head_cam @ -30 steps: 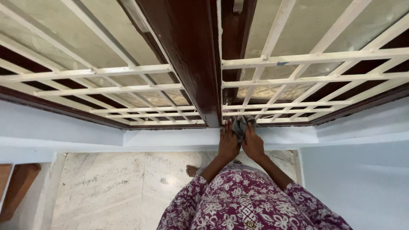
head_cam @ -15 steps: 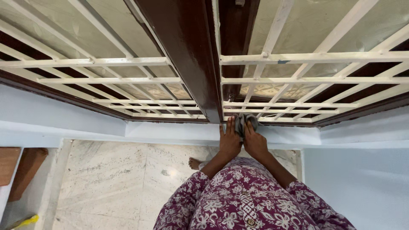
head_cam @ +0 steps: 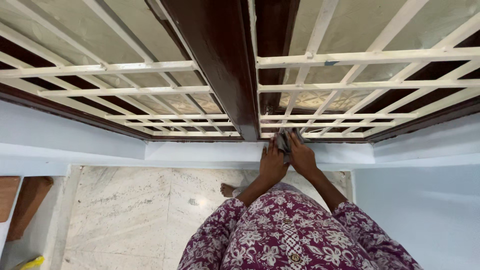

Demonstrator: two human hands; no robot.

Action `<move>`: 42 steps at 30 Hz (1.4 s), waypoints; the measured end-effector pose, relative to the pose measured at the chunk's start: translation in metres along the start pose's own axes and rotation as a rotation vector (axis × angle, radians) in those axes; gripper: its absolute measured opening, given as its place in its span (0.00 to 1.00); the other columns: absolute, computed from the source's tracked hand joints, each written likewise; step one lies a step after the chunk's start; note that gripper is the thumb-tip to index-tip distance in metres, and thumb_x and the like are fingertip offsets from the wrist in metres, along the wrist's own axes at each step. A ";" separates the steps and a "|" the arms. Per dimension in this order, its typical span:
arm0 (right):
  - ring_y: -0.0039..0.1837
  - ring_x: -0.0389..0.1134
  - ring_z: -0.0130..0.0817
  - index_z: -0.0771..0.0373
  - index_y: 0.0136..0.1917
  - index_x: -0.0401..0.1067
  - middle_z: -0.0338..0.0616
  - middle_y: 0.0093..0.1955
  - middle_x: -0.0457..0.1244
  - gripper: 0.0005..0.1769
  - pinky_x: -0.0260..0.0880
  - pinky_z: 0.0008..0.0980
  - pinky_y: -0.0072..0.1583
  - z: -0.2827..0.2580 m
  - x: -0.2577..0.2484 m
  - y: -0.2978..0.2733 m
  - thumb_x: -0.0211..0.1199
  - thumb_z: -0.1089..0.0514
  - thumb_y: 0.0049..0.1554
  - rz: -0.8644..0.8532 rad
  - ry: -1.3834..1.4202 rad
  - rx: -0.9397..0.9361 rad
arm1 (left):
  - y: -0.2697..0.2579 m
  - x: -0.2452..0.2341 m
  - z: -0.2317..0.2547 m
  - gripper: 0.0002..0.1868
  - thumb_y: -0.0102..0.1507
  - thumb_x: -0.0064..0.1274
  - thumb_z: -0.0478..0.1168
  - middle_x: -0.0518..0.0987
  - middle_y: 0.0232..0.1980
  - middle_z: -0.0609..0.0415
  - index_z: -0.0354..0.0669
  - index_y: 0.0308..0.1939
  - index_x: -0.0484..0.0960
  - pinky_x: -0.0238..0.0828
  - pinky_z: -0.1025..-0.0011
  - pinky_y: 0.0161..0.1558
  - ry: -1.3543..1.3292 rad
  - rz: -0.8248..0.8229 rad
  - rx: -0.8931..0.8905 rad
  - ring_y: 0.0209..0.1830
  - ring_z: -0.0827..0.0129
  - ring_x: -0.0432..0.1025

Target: The person cleans a window grill using a cloth, wiping across the metal bars and the wooden frame.

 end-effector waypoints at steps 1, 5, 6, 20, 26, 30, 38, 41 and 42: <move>0.54 0.71 0.54 0.64 0.79 0.55 0.52 0.80 0.53 0.43 0.73 0.49 0.54 0.003 0.001 -0.010 0.61 0.62 0.51 0.001 0.002 0.004 | -0.001 -0.001 0.002 0.42 0.59 0.59 0.50 0.47 0.80 0.28 0.23 0.70 0.71 0.49 0.37 0.69 0.000 -0.003 0.003 0.80 0.39 0.41; 0.72 0.60 0.60 0.59 0.82 0.51 0.56 0.80 0.52 0.45 0.67 0.51 0.64 0.008 -0.018 -0.055 0.59 0.63 0.53 0.228 0.176 0.022 | -0.012 0.015 -0.003 0.32 0.62 0.57 0.51 0.51 0.84 0.36 0.30 0.62 0.72 0.60 0.50 0.69 -0.133 -0.283 -0.146 0.75 0.46 0.58; 0.76 0.56 0.65 0.61 0.83 0.49 0.61 0.79 0.51 0.45 0.65 0.53 0.65 0.012 -0.034 -0.068 0.59 0.62 0.55 0.395 0.327 0.016 | -0.013 0.017 -0.004 0.33 0.63 0.54 0.50 0.55 0.86 0.42 0.32 0.66 0.70 0.68 0.56 0.65 -0.283 -0.290 -0.193 0.67 0.50 0.69; 0.61 0.70 0.55 0.62 0.73 0.61 0.52 0.74 0.56 0.38 0.73 0.46 0.56 0.068 0.024 -0.043 0.65 0.61 0.50 0.101 0.077 0.033 | 0.009 0.051 0.032 0.49 0.60 0.54 0.40 0.48 0.83 0.38 0.33 0.79 0.44 0.76 0.57 0.48 -0.211 -0.303 -0.043 0.58 0.44 0.72; 0.57 0.70 0.57 0.66 0.76 0.57 0.57 0.79 0.52 0.42 0.73 0.48 0.53 0.065 -0.020 -0.044 0.63 0.63 0.49 0.156 0.153 0.089 | 0.001 0.049 0.030 0.53 0.59 0.62 0.46 0.47 0.80 0.27 0.27 0.77 0.45 0.76 0.54 0.44 -0.221 -0.250 -0.053 0.50 0.41 0.75; 0.51 0.72 0.57 0.66 0.73 0.59 0.58 0.82 0.49 0.39 0.74 0.48 0.51 0.048 0.000 -0.031 0.64 0.60 0.49 -0.048 0.063 0.169 | 0.005 0.033 0.040 0.53 0.54 0.61 0.40 0.46 0.82 0.29 0.30 0.77 0.49 0.77 0.54 0.42 -0.233 -0.224 -0.051 0.47 0.42 0.76; 0.51 0.72 0.56 0.59 0.68 0.66 0.54 0.78 0.55 0.31 0.74 0.47 0.51 0.061 -0.015 -0.035 0.66 0.58 0.50 0.120 0.154 0.060 | 0.002 0.025 0.041 0.45 0.55 0.61 0.34 0.60 0.73 0.34 0.34 0.75 0.60 0.74 0.55 0.46 -0.314 0.179 0.111 0.51 0.39 0.74; 0.47 0.72 0.54 0.62 0.72 0.64 0.55 0.77 0.57 0.35 0.73 0.46 0.49 0.068 -0.023 -0.038 0.65 0.61 0.51 0.231 0.293 0.101 | 0.012 0.046 0.005 0.28 0.62 0.58 0.32 0.70 0.59 0.38 0.38 0.67 0.72 0.75 0.58 0.47 -0.453 0.165 -0.062 0.49 0.45 0.76; 0.43 0.71 0.53 0.64 0.75 0.62 0.57 0.77 0.56 0.38 0.72 0.47 0.48 0.075 -0.021 -0.042 0.63 0.62 0.52 0.234 0.384 0.182 | 0.013 0.053 -0.004 0.17 0.67 0.55 0.32 0.79 0.51 0.47 0.44 0.60 0.81 0.78 0.63 0.49 -0.506 0.115 -0.145 0.48 0.54 0.80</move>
Point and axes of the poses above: each hand's wrist, its own y-axis towards the middle knuckle, its own x-axis out of the palm, z = x × y, the point moved 9 cm from there along y, towards the middle knuckle
